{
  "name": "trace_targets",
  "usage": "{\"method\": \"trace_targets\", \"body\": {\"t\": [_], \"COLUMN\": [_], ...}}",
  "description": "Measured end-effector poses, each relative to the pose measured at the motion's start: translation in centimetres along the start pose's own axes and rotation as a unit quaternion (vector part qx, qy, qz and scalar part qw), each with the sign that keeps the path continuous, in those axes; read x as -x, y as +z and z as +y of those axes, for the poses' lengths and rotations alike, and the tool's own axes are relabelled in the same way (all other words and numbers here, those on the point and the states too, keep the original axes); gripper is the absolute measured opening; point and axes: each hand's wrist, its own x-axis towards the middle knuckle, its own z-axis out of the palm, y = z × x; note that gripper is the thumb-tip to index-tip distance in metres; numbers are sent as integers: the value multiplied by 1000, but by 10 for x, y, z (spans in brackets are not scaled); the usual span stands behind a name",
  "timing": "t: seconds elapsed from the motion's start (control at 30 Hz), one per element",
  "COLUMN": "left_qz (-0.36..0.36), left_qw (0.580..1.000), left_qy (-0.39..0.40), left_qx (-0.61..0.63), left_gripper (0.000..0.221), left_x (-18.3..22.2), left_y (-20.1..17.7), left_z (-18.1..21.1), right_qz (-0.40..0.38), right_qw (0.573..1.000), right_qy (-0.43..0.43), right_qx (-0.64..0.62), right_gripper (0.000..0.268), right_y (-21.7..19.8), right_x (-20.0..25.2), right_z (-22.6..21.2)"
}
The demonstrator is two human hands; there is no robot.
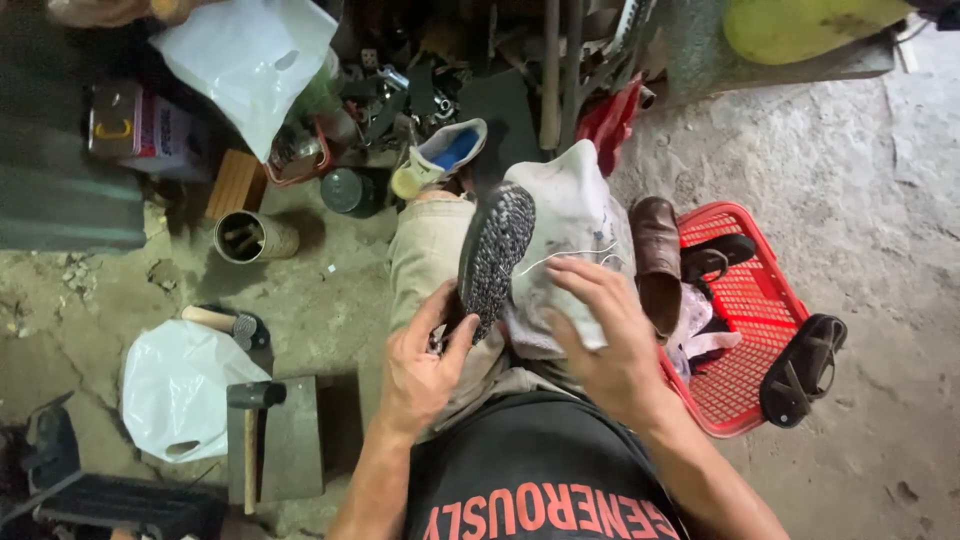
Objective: The person stitches a black shoe sole, uses a lighter to seal thread, and brushes the side of a white and black sneaker.
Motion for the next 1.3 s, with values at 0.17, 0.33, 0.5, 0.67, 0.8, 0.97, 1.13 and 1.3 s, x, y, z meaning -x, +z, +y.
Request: {"method": "trace_targets", "body": {"t": [0.17, 0.33, 0.5, 0.67, 0.8, 0.97, 1.13, 1.3], "left_qz": [4, 18, 12, 48, 32, 60, -21, -112], "left_qw": [984, 956, 972, 931, 920, 954, 995, 935], "left_qy": [71, 131, 130, 219, 224, 188, 0, -295], "left_qx": [-164, -263, -195, -289, -321, -225, -103, 164], "left_gripper": [35, 34, 37, 27, 26, 28, 47, 45], "left_x": [5, 5, 3, -4, 0, 8, 9, 19], "left_y": [3, 1, 2, 1, 2, -13, -25, -7], "left_z": [2, 3, 0, 16, 20, 12, 10, 8], "right_qz": [-85, -125, -29, -102, -110, 37, 25, -77], "right_qw": [986, 974, 977, 873, 796, 724, 704, 757], "right_qy": [132, 176, 164, 307, 373, 432, 452, 411], "right_qx": [-63, -74, -133, -365, -464, -536, -547, -502], "right_gripper": [57, 26, 44, 63, 42, 12, 31, 27], "right_y": [18, 23, 25, 23, 29, 46, 42, 41], "right_x": [-4, 3, -3, 4, 18, 30, 23, 24], "right_z": [4, 10, 0, 8, 20, 51, 45, 44]}}
